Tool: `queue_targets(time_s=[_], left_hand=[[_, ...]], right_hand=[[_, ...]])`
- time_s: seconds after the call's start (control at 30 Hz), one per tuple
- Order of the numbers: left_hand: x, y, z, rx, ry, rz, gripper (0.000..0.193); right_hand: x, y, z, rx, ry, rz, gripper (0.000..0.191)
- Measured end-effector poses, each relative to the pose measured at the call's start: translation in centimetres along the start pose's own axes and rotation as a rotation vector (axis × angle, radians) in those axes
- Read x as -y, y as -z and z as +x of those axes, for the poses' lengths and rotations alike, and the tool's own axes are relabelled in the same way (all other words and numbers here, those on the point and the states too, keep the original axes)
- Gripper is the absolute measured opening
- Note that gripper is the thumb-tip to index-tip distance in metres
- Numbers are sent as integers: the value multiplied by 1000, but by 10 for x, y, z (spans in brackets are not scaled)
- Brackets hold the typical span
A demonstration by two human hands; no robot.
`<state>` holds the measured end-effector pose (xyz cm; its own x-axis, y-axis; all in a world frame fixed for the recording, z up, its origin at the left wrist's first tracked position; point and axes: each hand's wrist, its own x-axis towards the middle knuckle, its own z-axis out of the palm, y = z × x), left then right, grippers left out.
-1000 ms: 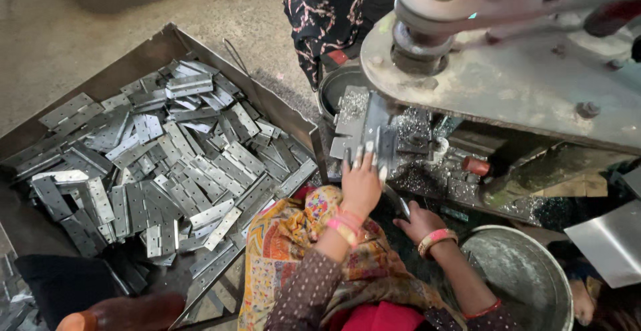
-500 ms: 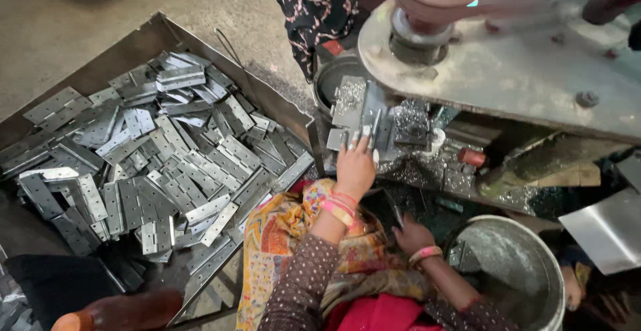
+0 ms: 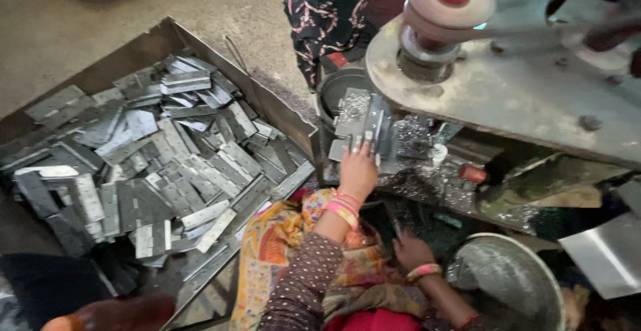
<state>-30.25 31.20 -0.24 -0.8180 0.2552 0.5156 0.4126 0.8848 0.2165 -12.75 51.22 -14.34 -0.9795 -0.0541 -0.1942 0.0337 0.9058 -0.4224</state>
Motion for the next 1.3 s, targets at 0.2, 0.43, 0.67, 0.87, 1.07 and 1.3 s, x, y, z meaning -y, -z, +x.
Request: queue_targets(time_s=[0.2, 0.43, 0.67, 0.87, 1.07, 1.3], left_hand=[[-10, 8, -17, 100, 5, -37, 33], [-14, -9, 11, 78, 16, -62, 28], [-13, -12, -3, 81, -5, -56, 30], [-7, -5, 20, 95, -11, 64, 23], [1, -19, 40, 183, 30, 30, 23], [-1, -14, 17, 413, 244, -119, 51]], right_hand=[[8, 33, 24, 177, -208, -46, 56], [-3, 35, 28, 91, -63, -47, 55], [4, 6, 6, 117, -154, -44, 56], [15, 63, 41, 195, -98, -161, 60], [15, 31, 6, 41, -144, -44, 49], [4, 4, 8, 70, -168, -83, 53]])
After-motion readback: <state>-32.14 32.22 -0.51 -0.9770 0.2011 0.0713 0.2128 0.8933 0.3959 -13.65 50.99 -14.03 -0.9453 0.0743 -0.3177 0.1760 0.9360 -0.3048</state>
